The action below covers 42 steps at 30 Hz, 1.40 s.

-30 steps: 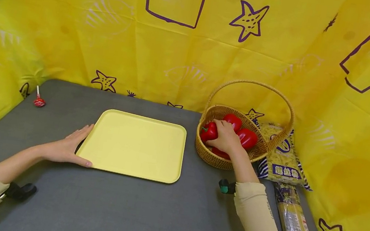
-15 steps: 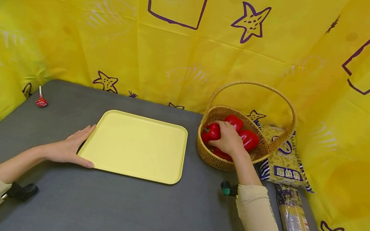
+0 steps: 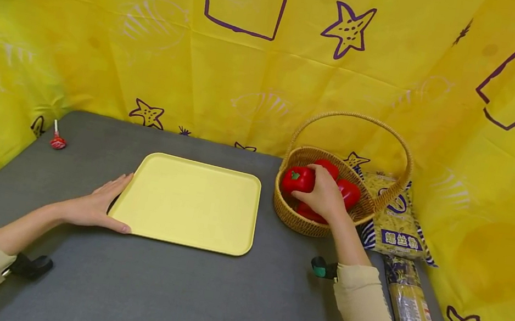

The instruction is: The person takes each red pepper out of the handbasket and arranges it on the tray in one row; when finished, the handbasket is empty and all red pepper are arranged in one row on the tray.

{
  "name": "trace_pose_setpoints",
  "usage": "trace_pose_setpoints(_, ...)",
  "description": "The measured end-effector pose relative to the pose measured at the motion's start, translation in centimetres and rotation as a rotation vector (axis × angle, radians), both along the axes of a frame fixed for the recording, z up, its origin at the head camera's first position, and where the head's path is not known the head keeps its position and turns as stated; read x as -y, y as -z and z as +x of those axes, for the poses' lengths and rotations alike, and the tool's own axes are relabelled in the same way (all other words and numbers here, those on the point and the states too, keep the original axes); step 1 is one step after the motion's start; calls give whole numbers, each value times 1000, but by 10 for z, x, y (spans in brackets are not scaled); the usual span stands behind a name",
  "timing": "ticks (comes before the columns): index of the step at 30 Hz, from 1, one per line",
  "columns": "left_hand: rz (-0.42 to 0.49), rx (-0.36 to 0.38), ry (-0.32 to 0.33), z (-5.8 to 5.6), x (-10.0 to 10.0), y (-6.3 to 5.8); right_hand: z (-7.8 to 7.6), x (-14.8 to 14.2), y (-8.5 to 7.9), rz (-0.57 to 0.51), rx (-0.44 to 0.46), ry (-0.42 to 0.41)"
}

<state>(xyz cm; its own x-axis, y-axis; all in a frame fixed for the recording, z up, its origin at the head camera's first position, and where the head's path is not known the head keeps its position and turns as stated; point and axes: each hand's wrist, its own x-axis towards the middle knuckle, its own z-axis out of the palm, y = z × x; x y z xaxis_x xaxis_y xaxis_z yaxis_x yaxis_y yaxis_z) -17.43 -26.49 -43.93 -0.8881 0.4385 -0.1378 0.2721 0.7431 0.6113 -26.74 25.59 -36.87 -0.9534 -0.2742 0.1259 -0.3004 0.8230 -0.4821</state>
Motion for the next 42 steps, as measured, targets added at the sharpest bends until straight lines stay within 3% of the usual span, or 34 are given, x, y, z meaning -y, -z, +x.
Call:
trace_pose_setpoints(18,12,-1,-9,0,1,3,20,4,-16,-147,8,114)
trace_pose_setpoints(30,4,-11,-15,1,2,3,31,21,-30,-189,-36,102)
trace_pose_setpoints(42,5,-6,-8,1,0,1,38,47,-40,-277,-36,30)
